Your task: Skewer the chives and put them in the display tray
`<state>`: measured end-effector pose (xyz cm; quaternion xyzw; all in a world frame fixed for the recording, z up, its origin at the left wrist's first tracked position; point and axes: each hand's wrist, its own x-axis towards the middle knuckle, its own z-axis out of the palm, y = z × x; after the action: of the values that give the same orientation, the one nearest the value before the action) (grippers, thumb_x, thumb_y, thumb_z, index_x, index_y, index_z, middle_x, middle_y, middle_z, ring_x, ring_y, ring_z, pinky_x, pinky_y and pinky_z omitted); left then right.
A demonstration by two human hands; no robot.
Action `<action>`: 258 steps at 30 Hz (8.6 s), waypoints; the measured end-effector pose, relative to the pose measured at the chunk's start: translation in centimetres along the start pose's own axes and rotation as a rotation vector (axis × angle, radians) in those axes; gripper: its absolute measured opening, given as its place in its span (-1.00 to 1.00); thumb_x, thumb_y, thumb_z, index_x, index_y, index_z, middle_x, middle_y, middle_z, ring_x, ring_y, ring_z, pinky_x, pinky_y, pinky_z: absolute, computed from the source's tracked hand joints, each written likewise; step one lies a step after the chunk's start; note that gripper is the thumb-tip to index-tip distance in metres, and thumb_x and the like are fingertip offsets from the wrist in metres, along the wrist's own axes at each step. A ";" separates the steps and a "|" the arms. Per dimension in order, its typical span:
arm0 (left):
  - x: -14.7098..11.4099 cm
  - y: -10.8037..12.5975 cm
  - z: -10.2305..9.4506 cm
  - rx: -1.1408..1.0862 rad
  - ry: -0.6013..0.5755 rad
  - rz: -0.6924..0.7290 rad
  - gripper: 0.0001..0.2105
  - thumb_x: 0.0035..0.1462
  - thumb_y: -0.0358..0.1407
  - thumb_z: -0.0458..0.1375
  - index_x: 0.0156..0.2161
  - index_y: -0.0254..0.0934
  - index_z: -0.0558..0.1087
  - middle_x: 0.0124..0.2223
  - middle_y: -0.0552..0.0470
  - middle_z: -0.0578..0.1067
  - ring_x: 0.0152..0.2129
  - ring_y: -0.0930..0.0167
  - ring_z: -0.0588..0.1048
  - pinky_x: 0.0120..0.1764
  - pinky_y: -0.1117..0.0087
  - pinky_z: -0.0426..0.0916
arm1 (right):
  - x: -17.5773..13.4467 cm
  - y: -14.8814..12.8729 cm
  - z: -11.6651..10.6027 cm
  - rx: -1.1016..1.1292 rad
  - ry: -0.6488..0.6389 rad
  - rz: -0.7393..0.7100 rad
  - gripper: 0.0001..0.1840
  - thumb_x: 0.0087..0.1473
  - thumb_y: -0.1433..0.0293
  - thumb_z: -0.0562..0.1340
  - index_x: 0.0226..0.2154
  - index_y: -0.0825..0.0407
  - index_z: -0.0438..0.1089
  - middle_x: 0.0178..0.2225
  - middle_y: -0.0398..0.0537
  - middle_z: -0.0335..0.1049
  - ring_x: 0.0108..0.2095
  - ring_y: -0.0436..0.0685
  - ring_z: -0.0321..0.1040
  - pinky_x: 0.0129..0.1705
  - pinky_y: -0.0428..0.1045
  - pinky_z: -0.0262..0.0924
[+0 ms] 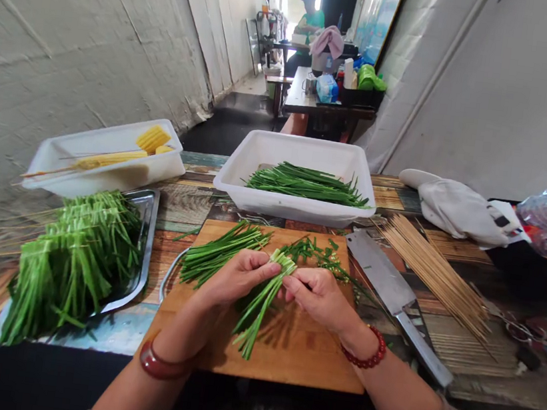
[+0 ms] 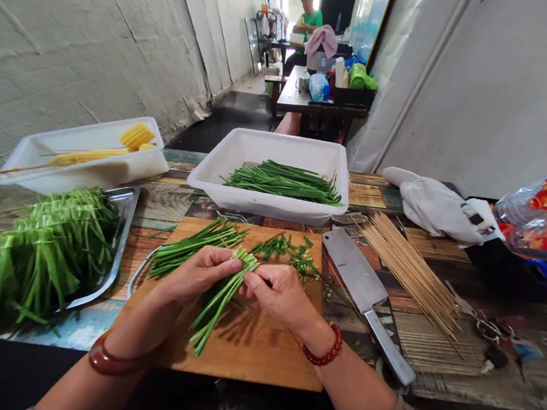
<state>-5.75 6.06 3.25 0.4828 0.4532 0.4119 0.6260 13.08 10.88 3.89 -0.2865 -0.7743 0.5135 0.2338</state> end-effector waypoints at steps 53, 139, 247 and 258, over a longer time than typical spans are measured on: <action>-6.8 -2.8 -4.1 0.939 0.811 0.222 -0.88 0.13 -0.36 0.14 -0.32 -0.28 0.55 -0.36 -0.01 0.52 -0.36 0.36 0.46 -0.22 0.35 0.31 | -0.2 1.0 -4.9 0.762 0.480 0.276 -0.78 0.05 0.18 0.24 -0.49 -0.05 0.33 -0.65 -0.22 0.25 -0.73 -0.02 0.10 -0.74 -0.07 0.01; 1.3 0.4 -0.4 0.095 0.365 0.227 -0.81 -0.01 -0.24 0.30 -0.45 -0.36 0.49 -0.50 0.07 0.44 -0.56 0.52 0.31 -0.49 0.50 0.18 | -0.1 1.2 -0.4 -0.155 0.152 0.018 -0.63 0.18 0.40 0.15 0.00 -0.05 0.50 -0.01 -0.08 0.56 0.01 0.17 0.49 0.08 0.07 0.34; 1.1 -0.5 -0.4 0.087 0.324 0.206 -0.77 0.04 -0.19 0.31 -0.40 -0.34 0.47 -0.54 0.11 0.42 -0.61 0.53 0.33 -0.52 0.51 0.19 | 0.0 0.7 0.1 -0.191 0.208 -0.031 -0.65 0.16 0.41 0.15 -0.05 -0.01 0.55 -0.05 -0.05 0.58 -0.04 0.17 0.53 0.07 0.07 0.39; 1.1 -0.5 -0.2 0.044 0.320 0.227 -0.73 0.02 -0.15 0.32 -0.41 -0.35 0.44 -0.53 0.12 0.37 -0.60 0.55 0.27 -0.53 0.52 0.14 | -0.2 1.1 0.2 -0.217 0.201 -0.024 -0.64 0.16 0.40 0.15 -0.04 -0.02 0.54 -0.04 -0.07 0.58 -0.03 0.17 0.53 0.07 0.07 0.39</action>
<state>-5.67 7.04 2.55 0.4727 0.4986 0.5412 0.4848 13.33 10.96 2.82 -0.3511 -0.8013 0.3925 0.2838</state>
